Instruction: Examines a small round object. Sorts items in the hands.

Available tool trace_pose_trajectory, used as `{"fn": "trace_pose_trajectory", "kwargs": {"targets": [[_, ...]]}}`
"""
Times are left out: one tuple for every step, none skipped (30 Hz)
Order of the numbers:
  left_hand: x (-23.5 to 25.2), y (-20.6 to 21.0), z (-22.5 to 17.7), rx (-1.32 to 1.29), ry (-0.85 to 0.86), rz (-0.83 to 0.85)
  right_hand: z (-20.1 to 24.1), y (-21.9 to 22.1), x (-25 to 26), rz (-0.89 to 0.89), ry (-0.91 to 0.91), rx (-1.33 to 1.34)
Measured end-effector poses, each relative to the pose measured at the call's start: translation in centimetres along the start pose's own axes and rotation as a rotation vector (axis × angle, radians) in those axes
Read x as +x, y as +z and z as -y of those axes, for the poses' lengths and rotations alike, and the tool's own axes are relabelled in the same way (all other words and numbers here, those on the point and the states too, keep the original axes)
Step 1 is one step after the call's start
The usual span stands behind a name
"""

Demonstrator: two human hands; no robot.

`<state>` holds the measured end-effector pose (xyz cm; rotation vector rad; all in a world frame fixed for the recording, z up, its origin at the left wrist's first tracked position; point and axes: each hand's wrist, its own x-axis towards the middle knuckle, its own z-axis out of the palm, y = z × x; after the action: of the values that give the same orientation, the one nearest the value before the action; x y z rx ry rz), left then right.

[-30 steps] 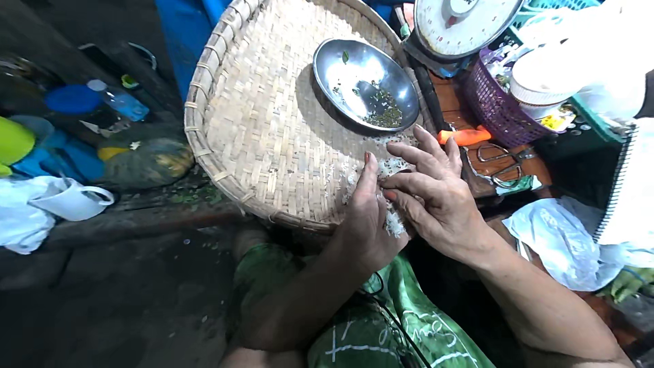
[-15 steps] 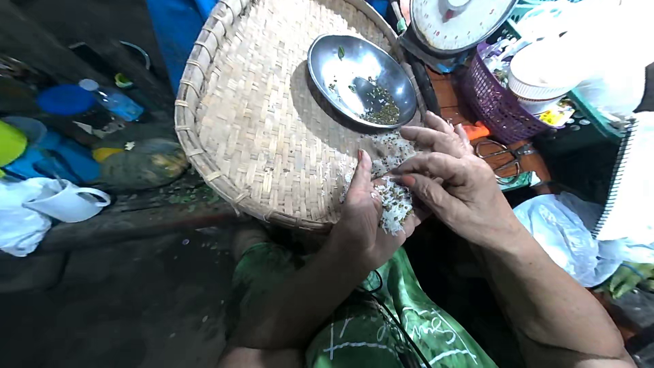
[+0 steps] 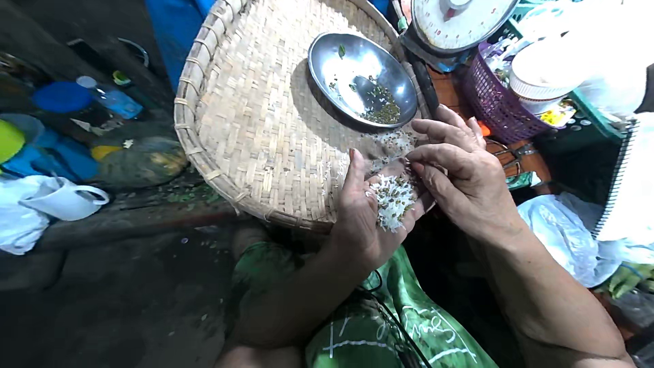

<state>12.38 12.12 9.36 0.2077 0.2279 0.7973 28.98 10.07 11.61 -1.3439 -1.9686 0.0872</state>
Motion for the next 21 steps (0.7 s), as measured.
{"fn": "trace_pose_trajectory", "kwargs": {"targets": [[0.0,0.0,0.0,0.021,0.015,-0.006,0.2,-0.4,0.0,0.035,-0.006,0.045],[0.0,0.0,0.1,0.039,0.025,-0.021,0.3,-0.8,0.0,0.075,-0.017,0.088],[0.0,-0.1,0.1,0.039,0.032,-0.025,0.4,-1.0,0.0,0.11,-0.025,0.119],[-0.1,-0.1,0.1,0.033,0.033,-0.022,0.5,-1.2,0.0,0.138,-0.032,0.136],[-0.1,-0.1,0.1,0.024,0.035,-0.015,0.5,-1.2,0.0,0.157,-0.037,0.142],[-0.1,-0.1,0.1,0.018,0.038,-0.009,0.5,-1.1,-0.1,0.172,-0.045,0.135],[-0.1,-0.1,0.2,0.01,0.041,-0.011,0.5,-1.0,-0.1,0.182,-0.053,0.125],[0.0,-0.2,0.2,0.002,0.043,0.001,0.5,-0.8,-0.2,0.191,-0.058,0.126],[0.0,-0.3,0.2,0.003,0.046,0.015,0.4,-0.6,-0.2,0.196,-0.059,0.13],[0.1,-0.4,0.2,0.009,0.048,0.022,0.4,-0.5,-0.2,0.198,-0.057,0.128],[0.1,-0.5,0.2,0.019,0.044,0.032,0.5,-0.4,-0.1,0.19,-0.05,0.125],[0.0,-0.5,0.2,0.031,0.041,0.037,0.5,-0.4,-0.1,0.166,-0.041,0.118],[0.0,-0.5,0.2,0.043,0.046,0.038,0.5,-0.4,0.0,0.133,-0.034,0.107],[0.0,-0.4,0.1,0.048,0.05,0.046,0.4,-0.4,0.0,0.099,-0.03,0.094],[0.0,-0.4,0.1,0.038,0.059,0.043,0.4,-0.5,0.0,0.073,-0.026,0.08],[0.0,-0.2,0.0,0.028,0.078,0.032,0.4,-0.6,0.0,0.054,-0.025,0.067],[0.1,0.1,-0.1,0.007,0.103,0.016,0.6,-0.7,0.0,0.042,-0.034,0.067],[0.1,0.5,-0.2,-0.019,0.133,-0.006,0.8,-0.9,0.0,0.039,-0.049,0.081],[0.1,0.8,-0.4,-0.034,0.162,-0.012,1.0,-1.0,-0.1,0.043,-0.066,0.104],[0.1,1.0,-0.5,-0.048,0.188,-0.019,1.2,-1.1,-0.1,0.049,-0.088,0.124],[0.2,1.2,-0.7,-0.048,0.216,-0.008,1.4,-1.1,-0.2,0.052,-0.11,0.14]]}}
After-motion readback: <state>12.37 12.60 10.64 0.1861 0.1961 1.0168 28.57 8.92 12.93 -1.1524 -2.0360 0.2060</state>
